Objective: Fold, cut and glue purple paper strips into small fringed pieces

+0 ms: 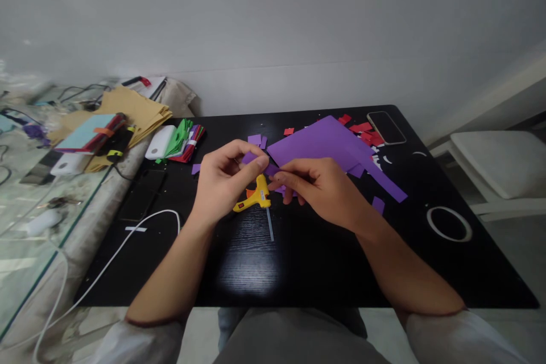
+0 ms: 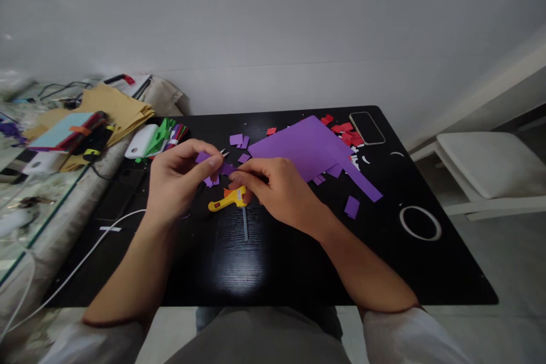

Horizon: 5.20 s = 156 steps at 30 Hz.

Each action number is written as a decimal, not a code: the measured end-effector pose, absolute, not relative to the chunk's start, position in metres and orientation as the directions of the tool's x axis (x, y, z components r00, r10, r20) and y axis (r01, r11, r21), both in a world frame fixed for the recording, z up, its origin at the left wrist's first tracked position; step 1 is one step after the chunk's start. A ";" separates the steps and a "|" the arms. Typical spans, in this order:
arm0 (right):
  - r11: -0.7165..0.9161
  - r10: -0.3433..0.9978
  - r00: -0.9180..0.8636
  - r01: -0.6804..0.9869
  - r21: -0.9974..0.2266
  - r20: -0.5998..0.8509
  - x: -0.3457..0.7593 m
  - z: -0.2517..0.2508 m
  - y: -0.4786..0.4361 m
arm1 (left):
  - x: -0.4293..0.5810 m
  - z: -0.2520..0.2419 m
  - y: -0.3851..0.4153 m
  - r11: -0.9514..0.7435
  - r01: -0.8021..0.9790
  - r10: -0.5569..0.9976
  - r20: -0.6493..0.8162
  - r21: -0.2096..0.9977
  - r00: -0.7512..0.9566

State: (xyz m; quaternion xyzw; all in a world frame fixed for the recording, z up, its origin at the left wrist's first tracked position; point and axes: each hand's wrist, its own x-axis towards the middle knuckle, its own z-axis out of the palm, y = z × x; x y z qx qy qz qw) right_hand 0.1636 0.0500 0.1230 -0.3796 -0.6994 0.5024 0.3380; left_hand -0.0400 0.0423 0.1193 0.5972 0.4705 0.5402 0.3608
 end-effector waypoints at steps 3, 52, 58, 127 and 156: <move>0.249 0.879 -0.460 0.216 -0.944 0.126 0.163 0.122 0.049 | -0.040 0.119 0.042 -0.274 0.188 0.959 0.282 0.943 -0.015; 0.030 0.834 -0.552 0.044 -0.999 0.001 0.166 0.120 0.054 | -0.038 0.114 0.046 -0.273 0.094 0.961 0.275 0.957 -0.009; 0.066 0.848 -0.530 0.072 -0.995 0.018 0.164 0.120 0.053 | -0.035 0.117 0.045 -0.245 0.081 0.968 0.239 0.966 0.079; -0.049 0.812 -0.581 0.017 -0.999 -0.049 0.156 0.108 0.058 | -0.055 0.118 0.055 -0.303 0.002 0.952 0.303 0.953 0.030; -0.475 0.613 -0.722 -0.011 -0.880 -0.322 0.196 0.014 0.038 | -0.040 0.008 0.040 -0.029 -0.275 0.998 0.044 0.961 0.052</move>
